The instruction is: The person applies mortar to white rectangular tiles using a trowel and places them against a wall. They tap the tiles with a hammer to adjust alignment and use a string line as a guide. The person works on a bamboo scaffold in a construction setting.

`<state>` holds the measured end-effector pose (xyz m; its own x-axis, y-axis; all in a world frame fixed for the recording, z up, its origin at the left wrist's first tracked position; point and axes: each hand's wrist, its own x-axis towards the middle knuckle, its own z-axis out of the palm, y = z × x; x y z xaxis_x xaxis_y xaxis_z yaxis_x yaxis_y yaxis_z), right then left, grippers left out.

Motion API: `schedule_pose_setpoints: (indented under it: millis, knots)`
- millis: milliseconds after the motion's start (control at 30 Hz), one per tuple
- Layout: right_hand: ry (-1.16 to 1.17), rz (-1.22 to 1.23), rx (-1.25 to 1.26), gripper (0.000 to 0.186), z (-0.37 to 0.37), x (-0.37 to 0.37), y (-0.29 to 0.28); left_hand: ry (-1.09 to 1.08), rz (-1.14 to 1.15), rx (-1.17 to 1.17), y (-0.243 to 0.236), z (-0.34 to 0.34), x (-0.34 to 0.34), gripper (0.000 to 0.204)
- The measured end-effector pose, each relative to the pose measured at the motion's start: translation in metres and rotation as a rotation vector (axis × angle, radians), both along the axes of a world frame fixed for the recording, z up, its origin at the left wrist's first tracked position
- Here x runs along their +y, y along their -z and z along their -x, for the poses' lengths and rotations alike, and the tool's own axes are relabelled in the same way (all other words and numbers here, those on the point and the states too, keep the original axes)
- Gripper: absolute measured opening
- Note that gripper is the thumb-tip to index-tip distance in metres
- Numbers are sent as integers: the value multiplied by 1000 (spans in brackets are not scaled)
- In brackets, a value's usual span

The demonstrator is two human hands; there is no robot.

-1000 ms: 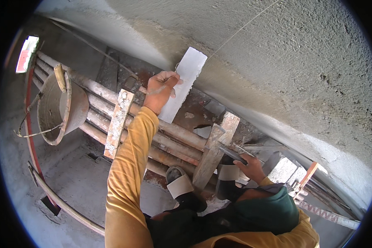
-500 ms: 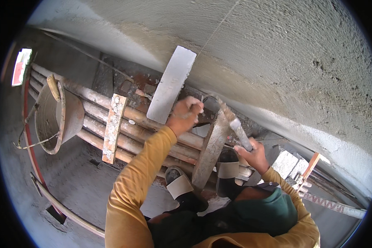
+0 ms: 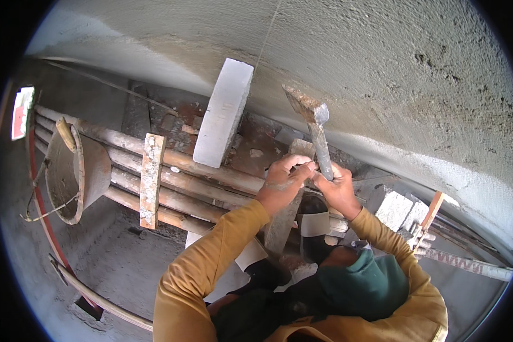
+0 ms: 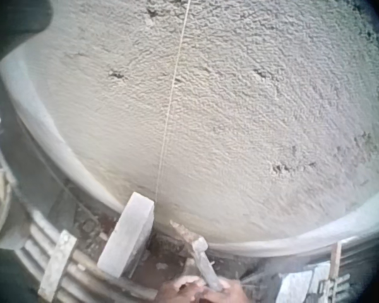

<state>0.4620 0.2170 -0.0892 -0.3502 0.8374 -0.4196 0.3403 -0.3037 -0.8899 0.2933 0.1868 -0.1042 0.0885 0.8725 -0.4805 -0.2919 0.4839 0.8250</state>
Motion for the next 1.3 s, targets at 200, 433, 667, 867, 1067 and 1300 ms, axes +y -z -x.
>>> schedule_pose_setpoints:
  millis: [200, 433, 667, 867, 1067, 1300]
  knots:
    - [10, 22, -20, 16, -2, 0, -2, 37, -2, 20, 0, 1, -1, 30]
    - [9, 40, -7, 12, -6, -1, 3, 106, 68, 110, -3, 2, -2, 29]
    - [22, 76, 5, 13, -2, -3, 4, 67, -42, 264, 2, -1, -3, 28]
    - [-4, 90, -45, 15, -4, -2, 6, 35, -71, 274, 7, -1, -4, 27]
    - [8, 98, -12, 14, -2, -2, 9, 55, -116, 281, 5, 3, -6, 29]
    - [-8, 89, -26, 14, -1, 0, 10, 70, -61, 234, 9, 2, -5, 33]
